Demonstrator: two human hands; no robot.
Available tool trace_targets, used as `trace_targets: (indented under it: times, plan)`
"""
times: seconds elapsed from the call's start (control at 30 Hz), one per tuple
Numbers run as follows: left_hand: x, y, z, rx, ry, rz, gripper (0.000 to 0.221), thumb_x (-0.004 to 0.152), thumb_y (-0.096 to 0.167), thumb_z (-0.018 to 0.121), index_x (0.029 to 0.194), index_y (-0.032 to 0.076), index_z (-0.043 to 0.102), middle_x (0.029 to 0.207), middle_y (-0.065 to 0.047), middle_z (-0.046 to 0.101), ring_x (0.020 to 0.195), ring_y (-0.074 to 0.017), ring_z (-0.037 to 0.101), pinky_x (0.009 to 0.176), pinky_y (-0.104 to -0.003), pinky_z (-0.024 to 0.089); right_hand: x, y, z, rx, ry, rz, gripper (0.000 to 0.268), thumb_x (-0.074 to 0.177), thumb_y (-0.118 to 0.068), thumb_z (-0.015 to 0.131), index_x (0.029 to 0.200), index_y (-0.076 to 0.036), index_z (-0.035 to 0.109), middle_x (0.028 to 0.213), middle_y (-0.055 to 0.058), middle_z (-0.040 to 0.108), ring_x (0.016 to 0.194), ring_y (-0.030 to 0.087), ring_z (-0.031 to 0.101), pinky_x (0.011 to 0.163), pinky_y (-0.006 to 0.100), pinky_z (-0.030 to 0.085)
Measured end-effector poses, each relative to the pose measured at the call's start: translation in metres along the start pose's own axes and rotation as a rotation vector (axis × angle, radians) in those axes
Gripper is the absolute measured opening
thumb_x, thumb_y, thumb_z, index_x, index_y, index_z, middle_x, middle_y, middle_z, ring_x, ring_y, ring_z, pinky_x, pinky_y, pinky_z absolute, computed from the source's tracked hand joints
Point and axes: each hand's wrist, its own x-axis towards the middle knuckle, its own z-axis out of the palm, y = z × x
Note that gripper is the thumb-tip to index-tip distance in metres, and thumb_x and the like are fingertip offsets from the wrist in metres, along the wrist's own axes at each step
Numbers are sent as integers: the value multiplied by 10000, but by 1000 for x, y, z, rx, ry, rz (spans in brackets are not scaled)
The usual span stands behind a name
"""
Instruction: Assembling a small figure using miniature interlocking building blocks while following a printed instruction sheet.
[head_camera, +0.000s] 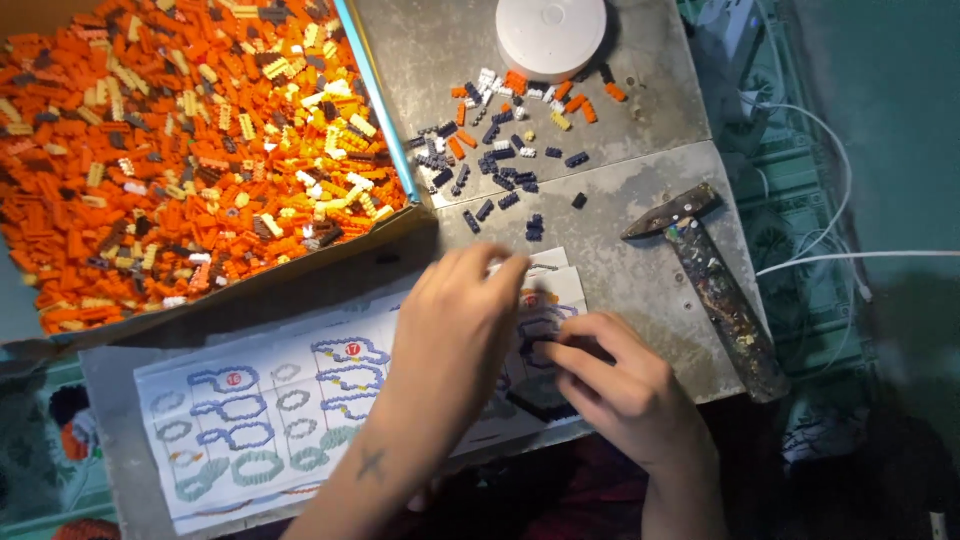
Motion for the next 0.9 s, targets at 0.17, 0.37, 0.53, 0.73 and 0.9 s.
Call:
trace_targets:
  times: [0.17,0.37,0.53,0.73,0.9]
  plan:
    - [28,-16,30,209,65,112,160,902,58,767,1061,53,787,1100,-98,747,857,-253,694,767,-386,579,-6,4,-4,-14,13,45,311,728,56,861,1029,-23,854,1142,83,777,916,181,750,764,269,613]
    - [33,-22,35,248,48,130,76,908,85,758,977,71,730,984,-96,682,837,-268,695,757,-398,566,-10,4,-8,-14,10,69,349,748,63,843,1083,-34,855,1158,78,769,885,167,741,746,264,604]
    - [13,-18,-5,98,54,35,121,1002,140,733,1094,75,689,987,-93,684,739,-298,682,646,-450,548,-9,4,-6,-11,18,42,353,759,89,823,1096,-16,835,1155,89,761,945,201,727,805,289,604]
    - [-45,-2,-14,-102,26,-152,184,936,104,840,1098,62,763,1043,-80,764,828,-262,692,774,-396,530,-5,2,-2,-19,7,30,373,754,81,853,1109,-34,857,1120,86,767,947,199,707,783,289,593]
    - [-68,14,5,-184,44,-188,240,860,103,868,1090,103,797,1070,-25,787,883,-216,692,845,-359,504,-4,-3,-3,-30,-16,44,390,789,70,849,1161,-46,862,1182,95,746,991,201,698,778,284,580]
